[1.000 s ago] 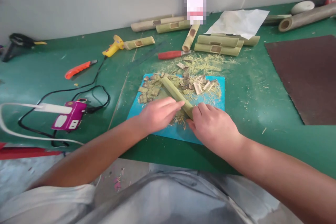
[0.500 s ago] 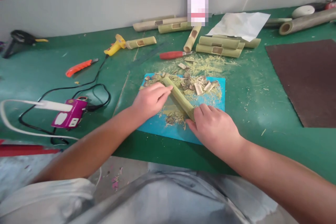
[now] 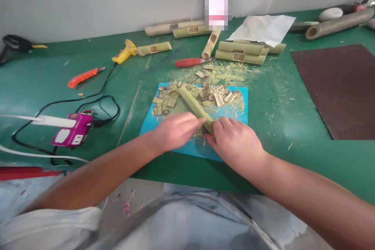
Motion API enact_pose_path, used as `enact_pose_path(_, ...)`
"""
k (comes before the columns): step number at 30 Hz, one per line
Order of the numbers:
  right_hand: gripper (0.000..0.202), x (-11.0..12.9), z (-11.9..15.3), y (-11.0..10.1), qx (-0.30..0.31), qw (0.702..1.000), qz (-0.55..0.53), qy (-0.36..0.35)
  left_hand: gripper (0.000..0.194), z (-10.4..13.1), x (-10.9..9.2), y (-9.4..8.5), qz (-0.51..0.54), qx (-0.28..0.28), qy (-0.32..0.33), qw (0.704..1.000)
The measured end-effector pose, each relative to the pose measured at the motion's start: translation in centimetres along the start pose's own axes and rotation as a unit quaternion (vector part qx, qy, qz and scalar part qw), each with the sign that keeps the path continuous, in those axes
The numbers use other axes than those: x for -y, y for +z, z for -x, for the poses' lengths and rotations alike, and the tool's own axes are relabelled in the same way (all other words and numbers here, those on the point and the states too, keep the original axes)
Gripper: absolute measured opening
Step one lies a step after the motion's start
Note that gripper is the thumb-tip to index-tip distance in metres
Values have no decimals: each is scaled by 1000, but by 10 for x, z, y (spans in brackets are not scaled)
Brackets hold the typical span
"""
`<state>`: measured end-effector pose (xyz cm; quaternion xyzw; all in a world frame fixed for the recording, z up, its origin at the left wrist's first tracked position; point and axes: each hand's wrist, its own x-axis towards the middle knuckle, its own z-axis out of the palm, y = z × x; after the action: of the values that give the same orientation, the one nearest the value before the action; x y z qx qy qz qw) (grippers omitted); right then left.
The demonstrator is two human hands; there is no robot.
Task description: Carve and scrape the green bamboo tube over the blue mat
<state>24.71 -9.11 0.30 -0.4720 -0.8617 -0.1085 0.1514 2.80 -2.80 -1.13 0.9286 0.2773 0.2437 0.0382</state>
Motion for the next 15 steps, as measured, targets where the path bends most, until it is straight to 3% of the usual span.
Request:
enact_pose_path(3,30,0,0,1,2,1000,-3,19,29,0,1,-2,-47,-51,-54,996)
enact_pose_path(8,29,-1,0,2,6,1000,-12,7,31,1,-7,0,-24,14,19,999)
enact_pose_path(13,30,-2,-1,3,2,1000,-12,27,29,1,4,1,-65,-42,-70,994)
enact_pose_path(15,29,-2,-1,3,0,1000,-13,20,29,1,4,1,-60,-28,-47,997)
